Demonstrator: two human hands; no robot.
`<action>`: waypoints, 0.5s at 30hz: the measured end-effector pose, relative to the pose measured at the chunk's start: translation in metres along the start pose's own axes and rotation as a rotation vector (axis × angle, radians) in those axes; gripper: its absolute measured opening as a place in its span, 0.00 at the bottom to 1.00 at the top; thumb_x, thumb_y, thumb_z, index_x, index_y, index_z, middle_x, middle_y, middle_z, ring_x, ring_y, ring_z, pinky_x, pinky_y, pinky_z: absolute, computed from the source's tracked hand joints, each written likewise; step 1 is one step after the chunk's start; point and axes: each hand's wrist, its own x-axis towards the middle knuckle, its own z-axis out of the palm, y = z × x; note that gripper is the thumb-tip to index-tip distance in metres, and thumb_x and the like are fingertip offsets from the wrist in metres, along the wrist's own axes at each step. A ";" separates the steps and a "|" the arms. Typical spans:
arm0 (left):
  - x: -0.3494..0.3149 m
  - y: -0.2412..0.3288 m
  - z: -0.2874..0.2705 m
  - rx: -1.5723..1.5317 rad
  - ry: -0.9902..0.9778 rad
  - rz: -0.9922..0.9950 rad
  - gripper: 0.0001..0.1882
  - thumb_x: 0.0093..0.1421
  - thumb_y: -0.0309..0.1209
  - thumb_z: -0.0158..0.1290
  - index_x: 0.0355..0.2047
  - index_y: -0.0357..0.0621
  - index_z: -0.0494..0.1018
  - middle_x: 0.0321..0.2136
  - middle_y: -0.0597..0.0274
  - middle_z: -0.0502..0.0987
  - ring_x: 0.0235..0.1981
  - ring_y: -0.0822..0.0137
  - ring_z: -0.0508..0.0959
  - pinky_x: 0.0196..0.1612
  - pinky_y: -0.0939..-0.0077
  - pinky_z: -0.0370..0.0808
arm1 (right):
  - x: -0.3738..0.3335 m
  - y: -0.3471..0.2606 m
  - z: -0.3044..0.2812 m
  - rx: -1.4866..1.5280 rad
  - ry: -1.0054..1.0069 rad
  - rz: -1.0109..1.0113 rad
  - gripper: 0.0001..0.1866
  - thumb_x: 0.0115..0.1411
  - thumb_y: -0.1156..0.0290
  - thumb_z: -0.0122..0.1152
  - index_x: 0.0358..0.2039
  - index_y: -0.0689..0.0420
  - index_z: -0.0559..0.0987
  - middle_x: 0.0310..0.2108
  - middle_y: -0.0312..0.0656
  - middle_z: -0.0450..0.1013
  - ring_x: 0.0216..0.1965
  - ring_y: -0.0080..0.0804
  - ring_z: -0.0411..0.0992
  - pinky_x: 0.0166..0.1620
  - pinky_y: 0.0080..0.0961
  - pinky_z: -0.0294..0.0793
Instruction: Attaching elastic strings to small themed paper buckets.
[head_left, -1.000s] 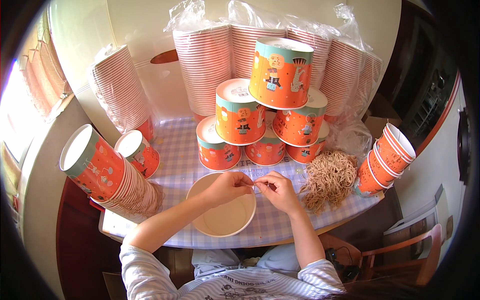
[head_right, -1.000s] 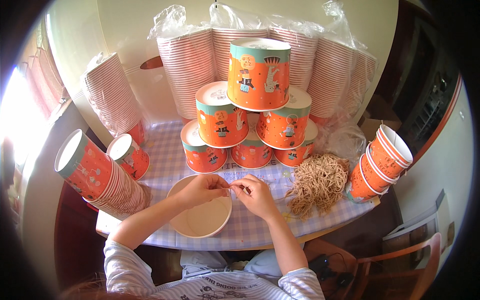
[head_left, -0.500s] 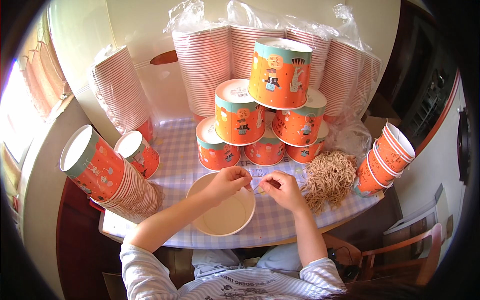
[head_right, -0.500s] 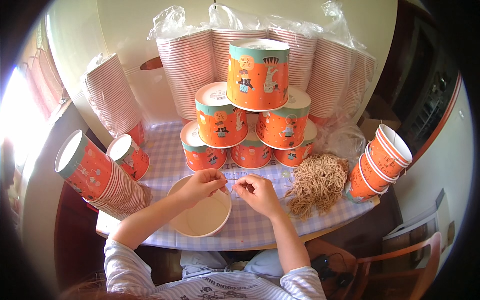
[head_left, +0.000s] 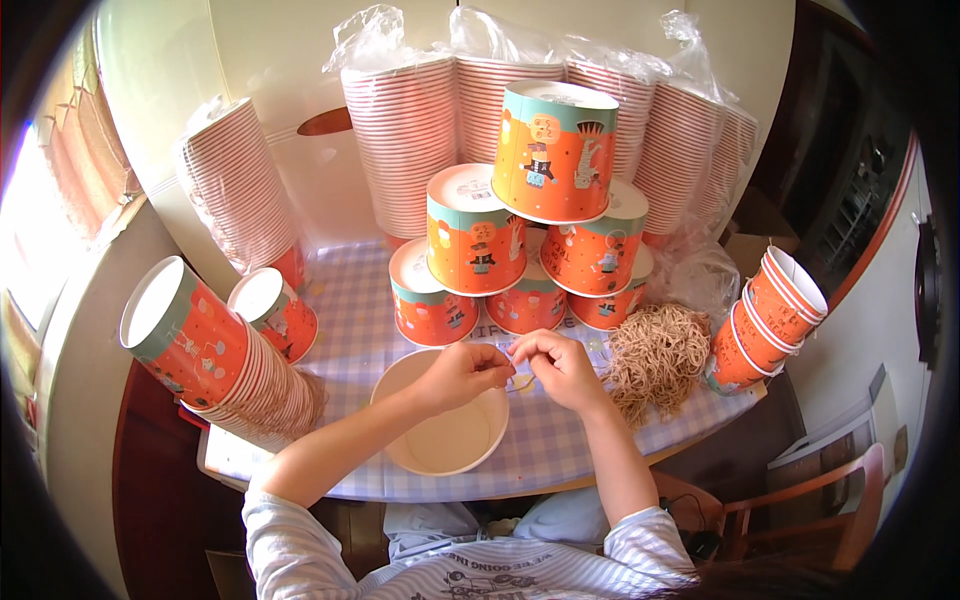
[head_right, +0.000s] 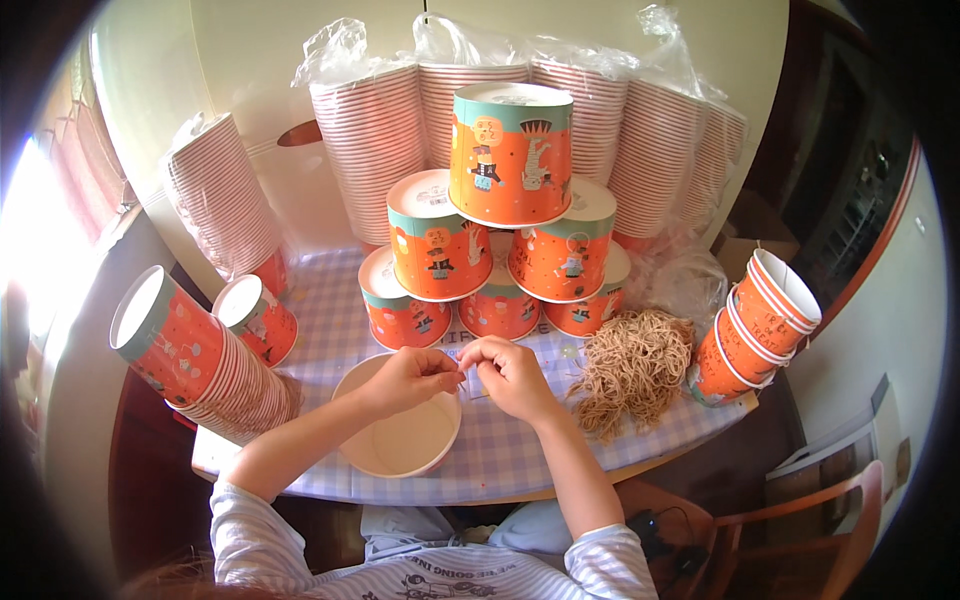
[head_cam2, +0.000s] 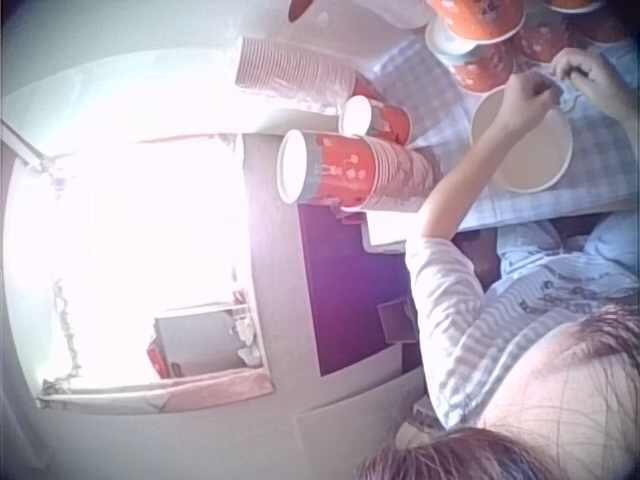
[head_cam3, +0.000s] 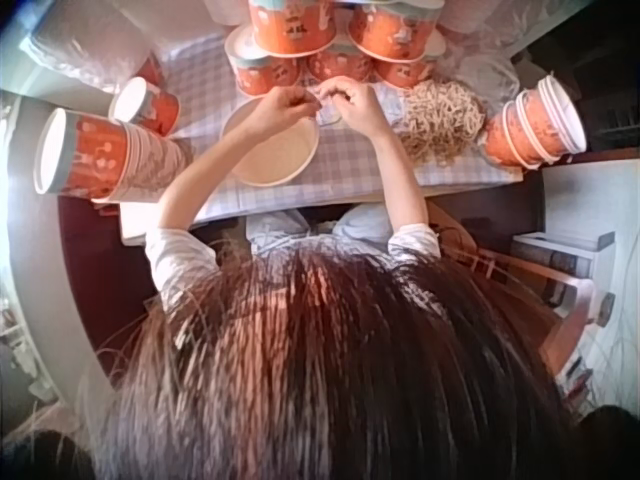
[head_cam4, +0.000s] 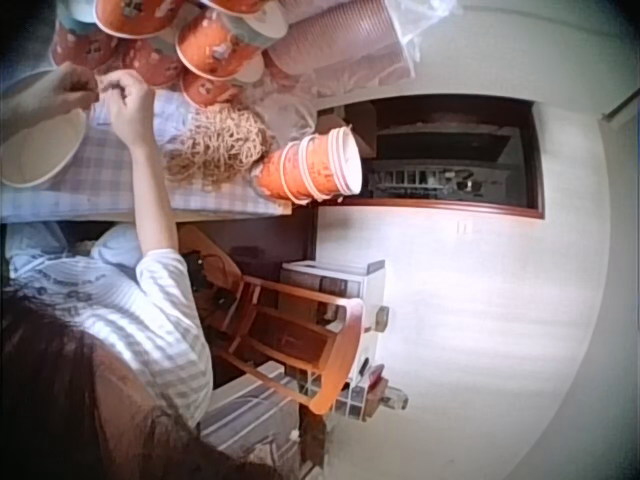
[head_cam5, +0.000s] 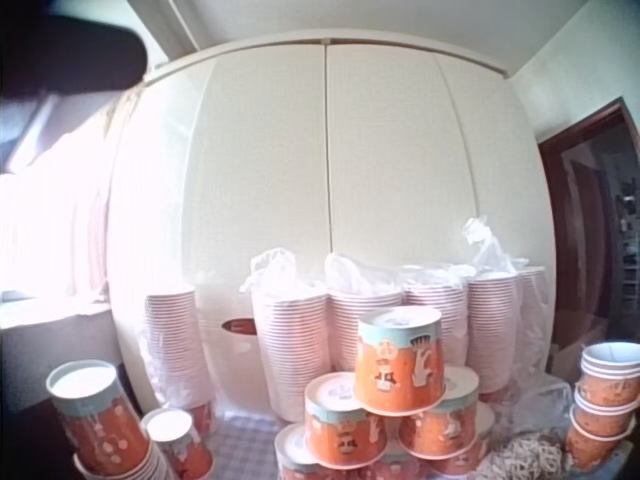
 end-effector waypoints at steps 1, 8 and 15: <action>0.000 0.000 -0.002 -0.051 0.006 -0.029 0.08 0.55 0.27 0.50 0.31 0.32 0.72 0.23 0.63 0.75 0.27 0.78 0.73 0.31 0.83 0.70 | -0.002 -0.004 -0.001 -0.111 -0.011 0.026 0.05 0.51 0.81 0.51 0.29 0.62 0.74 0.29 0.40 0.73 0.28 0.22 0.70 0.31 0.18 0.69; -0.001 0.002 -0.007 -0.209 0.031 -0.113 0.08 0.57 0.27 0.48 0.31 0.33 0.70 0.26 0.60 0.75 0.30 0.75 0.75 0.34 0.83 0.70 | -0.013 -0.008 0.009 -0.553 0.055 -0.245 0.06 0.46 0.73 0.60 0.26 0.58 0.76 0.28 0.40 0.72 0.29 0.34 0.71 0.31 0.26 0.71; 0.000 -0.013 -0.008 -0.264 -0.025 -0.040 0.07 0.57 0.28 0.47 0.32 0.34 0.68 0.28 0.58 0.76 0.33 0.74 0.75 0.35 0.82 0.70 | -0.016 -0.010 0.012 -0.495 0.082 -0.123 0.05 0.43 0.73 0.61 0.22 0.57 0.74 0.26 0.38 0.71 0.30 0.35 0.71 0.32 0.27 0.70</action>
